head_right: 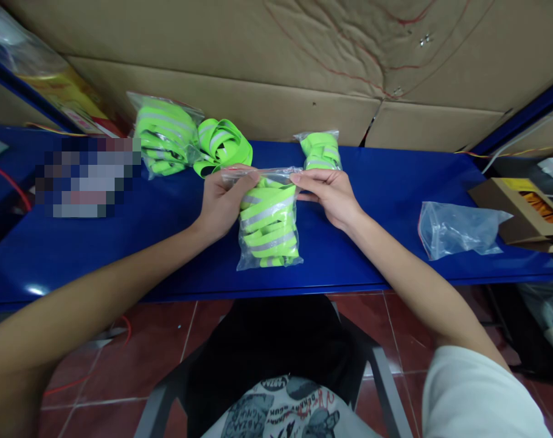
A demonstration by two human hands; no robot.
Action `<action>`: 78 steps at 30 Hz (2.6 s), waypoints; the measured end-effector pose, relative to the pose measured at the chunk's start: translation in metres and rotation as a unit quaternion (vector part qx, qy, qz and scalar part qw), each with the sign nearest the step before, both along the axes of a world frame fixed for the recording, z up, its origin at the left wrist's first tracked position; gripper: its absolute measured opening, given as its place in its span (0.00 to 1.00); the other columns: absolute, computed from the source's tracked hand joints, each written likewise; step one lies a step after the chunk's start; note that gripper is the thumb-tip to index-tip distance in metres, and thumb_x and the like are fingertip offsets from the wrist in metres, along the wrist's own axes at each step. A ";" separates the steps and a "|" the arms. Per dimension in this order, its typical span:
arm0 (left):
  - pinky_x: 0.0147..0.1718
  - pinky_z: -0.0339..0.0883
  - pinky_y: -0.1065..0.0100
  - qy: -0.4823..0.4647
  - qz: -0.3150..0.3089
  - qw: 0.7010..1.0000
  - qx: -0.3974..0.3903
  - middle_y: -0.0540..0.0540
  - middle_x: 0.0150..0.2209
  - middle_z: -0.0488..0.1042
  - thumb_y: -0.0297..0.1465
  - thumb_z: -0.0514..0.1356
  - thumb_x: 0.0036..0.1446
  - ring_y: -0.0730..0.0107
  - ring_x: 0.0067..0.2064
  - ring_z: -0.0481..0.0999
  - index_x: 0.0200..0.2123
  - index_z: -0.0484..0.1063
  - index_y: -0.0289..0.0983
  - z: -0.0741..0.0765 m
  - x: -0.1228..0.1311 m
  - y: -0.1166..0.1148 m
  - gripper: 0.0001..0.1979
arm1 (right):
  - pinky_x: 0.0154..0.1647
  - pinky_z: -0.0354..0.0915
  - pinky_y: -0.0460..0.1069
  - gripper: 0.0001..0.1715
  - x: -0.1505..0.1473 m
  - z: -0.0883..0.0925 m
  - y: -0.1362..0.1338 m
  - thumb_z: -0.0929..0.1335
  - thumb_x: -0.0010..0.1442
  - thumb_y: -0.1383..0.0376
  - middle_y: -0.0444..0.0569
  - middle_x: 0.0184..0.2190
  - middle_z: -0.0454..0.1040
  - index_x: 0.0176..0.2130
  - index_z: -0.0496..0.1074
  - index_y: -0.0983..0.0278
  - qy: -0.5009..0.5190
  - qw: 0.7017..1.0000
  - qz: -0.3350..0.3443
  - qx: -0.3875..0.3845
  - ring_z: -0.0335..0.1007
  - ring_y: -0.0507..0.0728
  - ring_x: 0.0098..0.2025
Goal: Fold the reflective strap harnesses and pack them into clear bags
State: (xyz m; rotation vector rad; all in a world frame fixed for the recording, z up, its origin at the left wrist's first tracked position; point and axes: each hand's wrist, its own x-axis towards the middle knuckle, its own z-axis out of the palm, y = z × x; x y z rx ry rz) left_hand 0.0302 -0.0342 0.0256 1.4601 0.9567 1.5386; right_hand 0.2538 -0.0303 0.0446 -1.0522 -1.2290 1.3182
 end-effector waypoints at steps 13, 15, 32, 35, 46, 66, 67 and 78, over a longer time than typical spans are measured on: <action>0.37 0.73 0.67 0.010 -0.018 1.000 0.019 0.48 0.34 0.83 0.47 0.76 0.59 0.67 0.36 0.79 0.34 0.84 0.40 0.003 0.002 -0.005 0.16 | 0.39 0.80 0.49 0.21 -0.004 0.004 -0.005 0.87 0.44 0.49 0.47 0.38 0.88 0.32 0.87 0.58 -0.017 1.000 0.002 -0.005 0.84 0.57 0.40; 0.37 0.73 0.68 0.008 -0.021 1.000 0.012 0.48 0.34 0.82 0.46 0.76 0.59 0.68 0.36 0.79 0.33 0.84 0.40 0.002 0.003 -0.005 0.16 | 0.39 0.81 0.50 0.21 -0.005 0.004 -0.006 0.87 0.44 0.49 0.47 0.38 0.88 0.33 0.87 0.57 -0.021 1.000 0.003 0.001 0.85 0.57 0.41; 0.35 0.71 0.67 0.020 -0.032 0.999 0.015 0.47 0.35 0.82 0.48 0.75 0.60 0.68 0.35 0.78 0.33 0.84 0.40 -0.001 0.002 -0.005 0.17 | 0.37 0.79 0.50 0.23 -0.007 0.005 -0.007 0.87 0.44 0.47 0.46 0.35 0.87 0.33 0.87 0.58 -0.035 0.999 0.023 0.009 0.84 0.56 0.37; 0.34 0.70 0.68 0.025 -0.044 0.998 0.024 0.47 0.34 0.81 0.49 0.73 0.62 0.69 0.34 0.77 0.34 0.84 0.41 -0.002 0.003 -0.005 0.17 | 0.38 0.79 0.50 0.23 -0.007 0.003 -0.008 0.87 0.44 0.47 0.46 0.35 0.88 0.34 0.87 0.57 -0.037 0.999 0.037 0.012 0.84 0.57 0.37; 0.32 0.68 0.68 0.032 -0.064 0.997 0.014 0.48 0.33 0.78 0.54 0.71 0.61 0.70 0.32 0.74 0.34 0.81 0.39 -0.006 0.004 -0.002 0.23 | 0.37 0.74 0.49 0.20 -0.010 -0.001 -0.005 0.89 0.39 0.52 0.44 0.31 0.86 0.30 0.88 0.56 -0.013 0.999 0.004 0.040 0.78 0.53 0.32; 0.31 0.62 0.67 0.024 -0.065 0.997 -0.042 0.50 0.28 0.66 0.47 0.67 0.64 0.71 0.31 0.64 0.25 0.71 0.39 -0.012 0.007 0.001 0.21 | 0.43 0.76 0.52 0.22 -0.006 -0.004 -0.002 0.89 0.38 0.53 0.46 0.32 0.86 0.30 0.87 0.58 -0.032 0.999 0.028 -0.029 0.80 0.54 0.34; 0.29 0.62 0.68 0.011 -0.068 0.996 -0.057 0.50 0.28 0.66 0.47 0.68 0.63 0.72 0.30 0.64 0.25 0.72 0.39 -0.012 0.007 0.002 0.21 | 0.44 0.76 0.52 0.22 -0.006 -0.005 -0.001 0.89 0.38 0.53 0.45 0.32 0.86 0.30 0.87 0.58 -0.036 0.999 0.021 -0.017 0.80 0.55 0.34; 0.21 0.71 0.73 -0.051 -0.041 0.995 -0.068 0.50 0.27 0.72 0.46 0.76 0.55 0.73 0.27 0.70 0.27 0.76 0.38 -0.006 0.002 0.003 0.19 | 0.41 0.74 0.52 0.22 -0.005 -0.003 -0.001 0.88 0.39 0.50 0.46 0.32 0.86 0.30 0.87 0.57 -0.056 0.998 -0.005 0.021 0.79 0.56 0.34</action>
